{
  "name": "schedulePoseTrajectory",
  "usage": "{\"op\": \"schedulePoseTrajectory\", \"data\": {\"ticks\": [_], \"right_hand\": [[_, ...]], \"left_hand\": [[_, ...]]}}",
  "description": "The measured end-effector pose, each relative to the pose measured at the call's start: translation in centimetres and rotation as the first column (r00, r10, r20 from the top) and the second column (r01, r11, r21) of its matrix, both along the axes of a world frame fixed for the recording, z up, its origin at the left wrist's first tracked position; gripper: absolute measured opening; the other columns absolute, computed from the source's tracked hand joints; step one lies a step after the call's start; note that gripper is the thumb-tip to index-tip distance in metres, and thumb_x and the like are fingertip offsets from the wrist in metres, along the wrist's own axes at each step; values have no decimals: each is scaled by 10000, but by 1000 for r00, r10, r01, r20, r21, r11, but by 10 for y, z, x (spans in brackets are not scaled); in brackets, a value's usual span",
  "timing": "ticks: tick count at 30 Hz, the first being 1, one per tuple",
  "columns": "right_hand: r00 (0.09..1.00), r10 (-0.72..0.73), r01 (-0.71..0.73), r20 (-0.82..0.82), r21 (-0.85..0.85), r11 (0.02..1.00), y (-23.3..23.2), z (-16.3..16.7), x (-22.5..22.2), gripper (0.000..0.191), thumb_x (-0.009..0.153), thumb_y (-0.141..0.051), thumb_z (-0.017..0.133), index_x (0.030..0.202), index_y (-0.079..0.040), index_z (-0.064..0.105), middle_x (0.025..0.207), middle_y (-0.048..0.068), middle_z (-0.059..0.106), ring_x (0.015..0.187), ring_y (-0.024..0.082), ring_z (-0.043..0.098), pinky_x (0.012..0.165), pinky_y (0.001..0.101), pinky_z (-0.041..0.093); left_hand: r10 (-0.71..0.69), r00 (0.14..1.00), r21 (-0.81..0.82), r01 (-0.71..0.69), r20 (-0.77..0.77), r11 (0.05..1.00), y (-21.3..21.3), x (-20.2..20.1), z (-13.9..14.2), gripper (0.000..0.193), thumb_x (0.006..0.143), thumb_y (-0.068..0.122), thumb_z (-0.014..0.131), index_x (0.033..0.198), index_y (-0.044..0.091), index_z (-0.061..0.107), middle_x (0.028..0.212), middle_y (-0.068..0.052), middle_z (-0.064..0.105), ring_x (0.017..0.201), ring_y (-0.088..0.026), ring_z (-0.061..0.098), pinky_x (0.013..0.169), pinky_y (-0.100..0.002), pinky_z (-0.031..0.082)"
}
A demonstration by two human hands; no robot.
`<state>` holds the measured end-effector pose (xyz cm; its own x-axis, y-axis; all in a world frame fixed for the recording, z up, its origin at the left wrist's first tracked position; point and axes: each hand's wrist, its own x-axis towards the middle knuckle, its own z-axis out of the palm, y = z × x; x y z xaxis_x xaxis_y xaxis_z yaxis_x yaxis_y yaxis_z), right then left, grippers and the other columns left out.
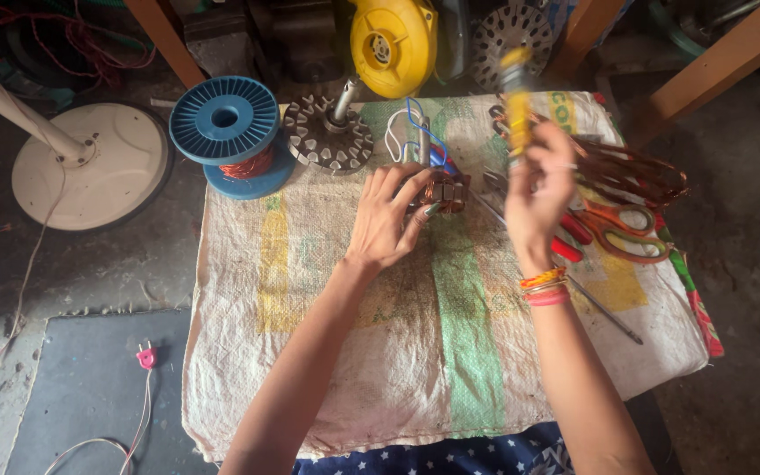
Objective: The person winds enameled copper wire by hand around the slots of a motor armature, pulling wire from a spool and guiding it around the core. They use pliers and a screwdriver to press and adjust the windings as they work around the armature.
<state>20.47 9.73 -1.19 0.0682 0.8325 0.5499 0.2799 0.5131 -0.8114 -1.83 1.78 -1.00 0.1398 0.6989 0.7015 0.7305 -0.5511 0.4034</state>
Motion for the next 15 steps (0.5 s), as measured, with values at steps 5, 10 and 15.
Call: {"op": "schedulePoseTrajectory", "data": {"ticks": [5,10,15], "right_hand": [[479,317,-556,-819,-3,831,-1,4,0,401,1073,-3,573,1473,-3,554,1067,64,654,971,161,643,913,308,609],[558,296,-458,-775,10,889,-4,13,-2,308,1068,-2,590,1369,19,531,1071,103,667,989,216,701,927,381,631],[788,292,-263,-542,133,956,-24,19,-9,327,1097,-81,593,1363,-18,413,1073,133,674,989,247,728,897,384,661]], "left_hand": [[3,1000,-4,-3,21,1000,-1,0,2,477,1028,395,535,1386,80,560,1324,-132,581,1174,-338,526,1035,-458,426],[2,999,-12,-2,34,1000,-1,1,3,481,1016,395,553,1380,80,564,1305,-140,591,1150,-344,529,1023,-456,430],[8,999,-21,-7,47,1000,-2,1,5,490,1020,396,559,1393,79,559,1297,-141,597,1128,-342,533,1026,-454,434]]}}
